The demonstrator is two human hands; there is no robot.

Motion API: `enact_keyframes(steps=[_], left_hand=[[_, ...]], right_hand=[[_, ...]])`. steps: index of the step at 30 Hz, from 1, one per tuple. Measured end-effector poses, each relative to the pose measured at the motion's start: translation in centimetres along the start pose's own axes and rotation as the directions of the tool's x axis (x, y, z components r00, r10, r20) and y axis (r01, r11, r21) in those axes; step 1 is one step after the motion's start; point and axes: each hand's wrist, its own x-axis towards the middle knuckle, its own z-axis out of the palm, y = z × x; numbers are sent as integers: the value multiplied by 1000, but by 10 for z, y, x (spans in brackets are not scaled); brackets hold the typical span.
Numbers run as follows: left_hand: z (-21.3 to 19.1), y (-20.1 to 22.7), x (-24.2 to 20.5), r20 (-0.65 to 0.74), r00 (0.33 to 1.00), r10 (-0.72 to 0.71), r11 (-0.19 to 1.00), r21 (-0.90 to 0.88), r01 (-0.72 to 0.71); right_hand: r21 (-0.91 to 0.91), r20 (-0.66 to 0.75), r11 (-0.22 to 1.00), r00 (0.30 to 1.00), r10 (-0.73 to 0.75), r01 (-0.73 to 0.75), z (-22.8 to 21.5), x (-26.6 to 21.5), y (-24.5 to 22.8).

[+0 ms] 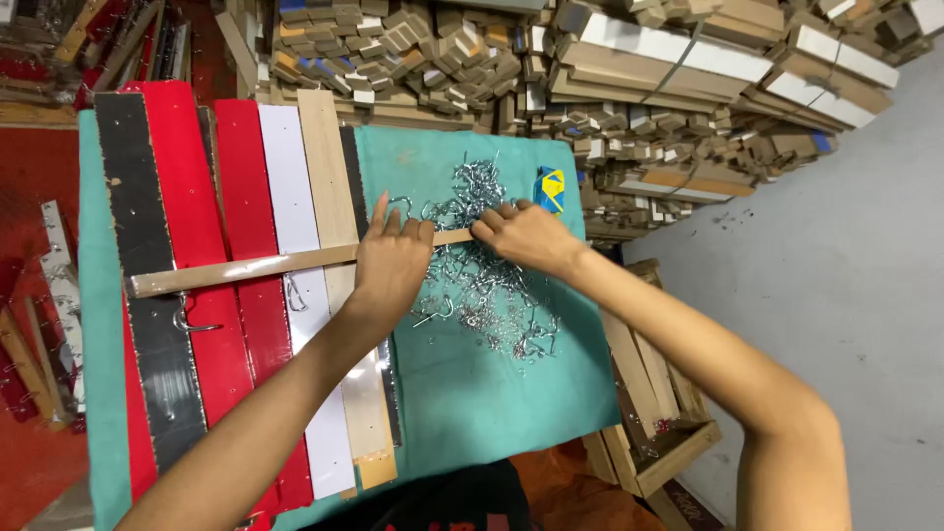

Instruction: Assembling wooden hangers by sliding metal clips onto wooden bars and placing them in a crate

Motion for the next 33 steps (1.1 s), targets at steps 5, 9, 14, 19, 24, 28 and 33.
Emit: enact_keyframes(steps=[5,9,14,19,24,28,33], left_hand=[[8,-1,0,-16,1000,-1,1000,5,1],[5,3,-2,-32,999,-3,1000,7,3],[-16,0,6,79,997,-9,1000,13,8],[-29,4,10,310,949,-47,998,55,31],[-26,3,7,331,944,-10,999,37,-3],[-13,0,2,287,958,10,999,45,-23],[-4,1,-4,137,990,33,997,59,-41]], right_hand=[[442,337,822,916,218,-359,-3,12,0],[470,843,-5,448,298,-883,-12,22,-18],[564,804,-81,524,282,-822,10,18,-14],[492,685,560,694,223,-666,-25,10,-4],[227,226,950,960,162,-214,-15,5,-3],[58,-24,992,993,117,-116,8,-1,-9],[101,-29,982,986,165,-161,32,-5,-19]])
